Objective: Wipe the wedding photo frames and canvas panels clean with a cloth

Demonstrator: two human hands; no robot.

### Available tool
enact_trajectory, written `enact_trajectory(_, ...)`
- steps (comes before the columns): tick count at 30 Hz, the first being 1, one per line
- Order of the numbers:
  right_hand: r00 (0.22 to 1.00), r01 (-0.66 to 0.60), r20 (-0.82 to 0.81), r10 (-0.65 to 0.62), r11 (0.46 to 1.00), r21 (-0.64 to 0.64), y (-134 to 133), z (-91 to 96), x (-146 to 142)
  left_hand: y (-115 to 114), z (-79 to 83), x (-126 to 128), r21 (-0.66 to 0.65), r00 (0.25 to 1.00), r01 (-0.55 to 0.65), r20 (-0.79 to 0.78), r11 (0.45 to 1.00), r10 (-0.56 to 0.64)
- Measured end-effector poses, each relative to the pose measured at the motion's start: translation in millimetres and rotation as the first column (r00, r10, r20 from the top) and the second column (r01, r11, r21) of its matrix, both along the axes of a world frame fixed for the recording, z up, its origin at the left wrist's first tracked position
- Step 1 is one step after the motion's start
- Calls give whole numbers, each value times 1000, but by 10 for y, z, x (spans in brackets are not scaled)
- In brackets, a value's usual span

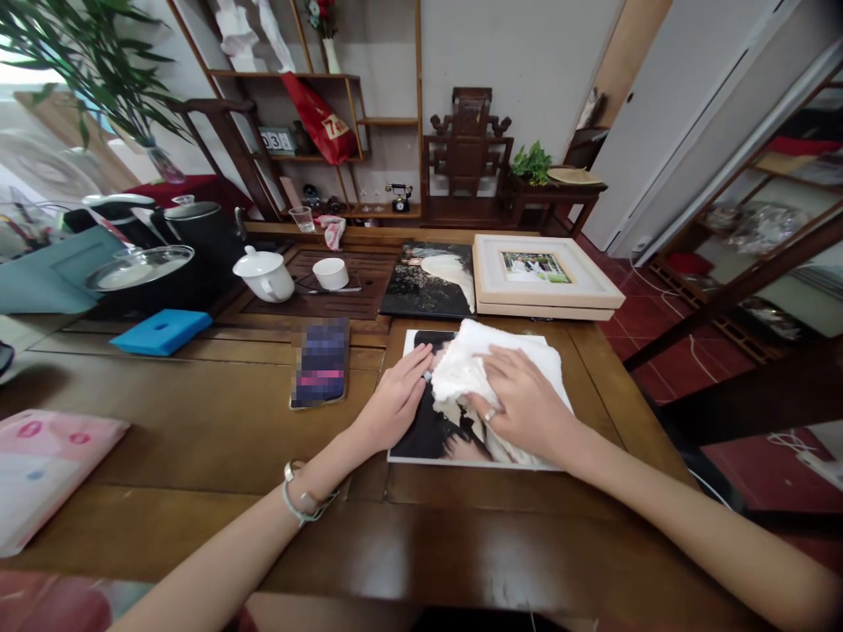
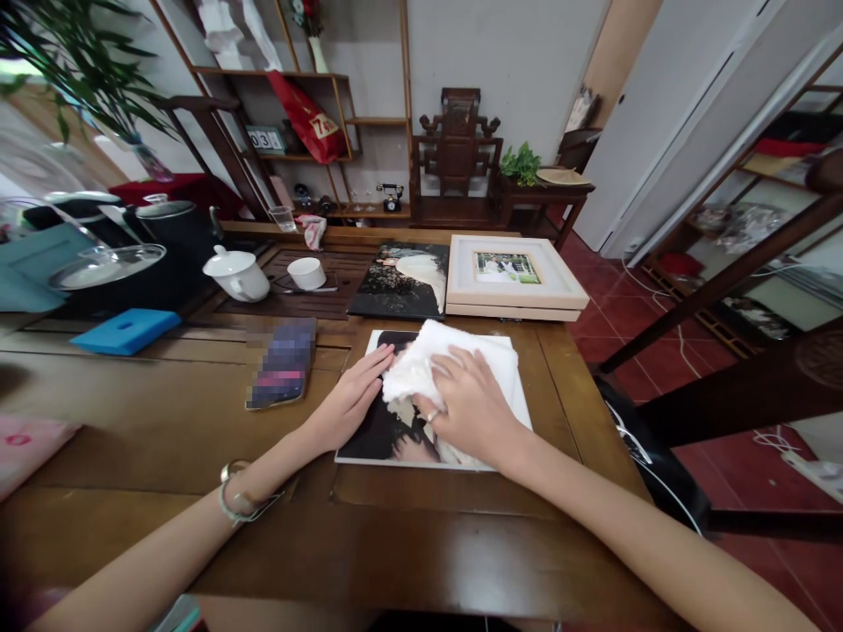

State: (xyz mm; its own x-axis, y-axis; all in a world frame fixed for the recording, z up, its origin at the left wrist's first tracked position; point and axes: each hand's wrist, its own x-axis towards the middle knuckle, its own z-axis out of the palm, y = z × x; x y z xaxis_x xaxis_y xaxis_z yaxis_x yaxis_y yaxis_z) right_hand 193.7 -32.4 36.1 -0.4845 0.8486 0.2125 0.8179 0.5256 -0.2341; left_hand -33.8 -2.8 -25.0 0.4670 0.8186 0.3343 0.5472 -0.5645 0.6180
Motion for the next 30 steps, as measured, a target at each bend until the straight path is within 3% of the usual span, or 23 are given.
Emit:
enact_trajectory(3,999,19,35,-20,999,37,30,-17,-108,2,-15,-3,2,1000,-6,15,1000,6)
enact_trajectory(9,965,-249,80,250,968,-12,-639,3,-374,18,-22,-30,-2,999,36,32,999,-36)
enact_trajectory(12,959,-280,23,282,958,-61,-702,18,-332,24,-16,-36,-6,999,45,19,999,-45)
enact_trajectory(17,986,-144,-104,132,983,-116,-134,48,-57,16,-18,-17,-12,1000,16,15,1000,-16)
enact_trajectory(21,955,-100,-294,36,973,-206,361,139,46,5,-23,-4,-10,1000,-22,6,1000,22)
enact_trajectory(30,931,-137,-364,12,938,-319,883,255,-387,21,-43,-16,16,999,-26,-26,1000,27)
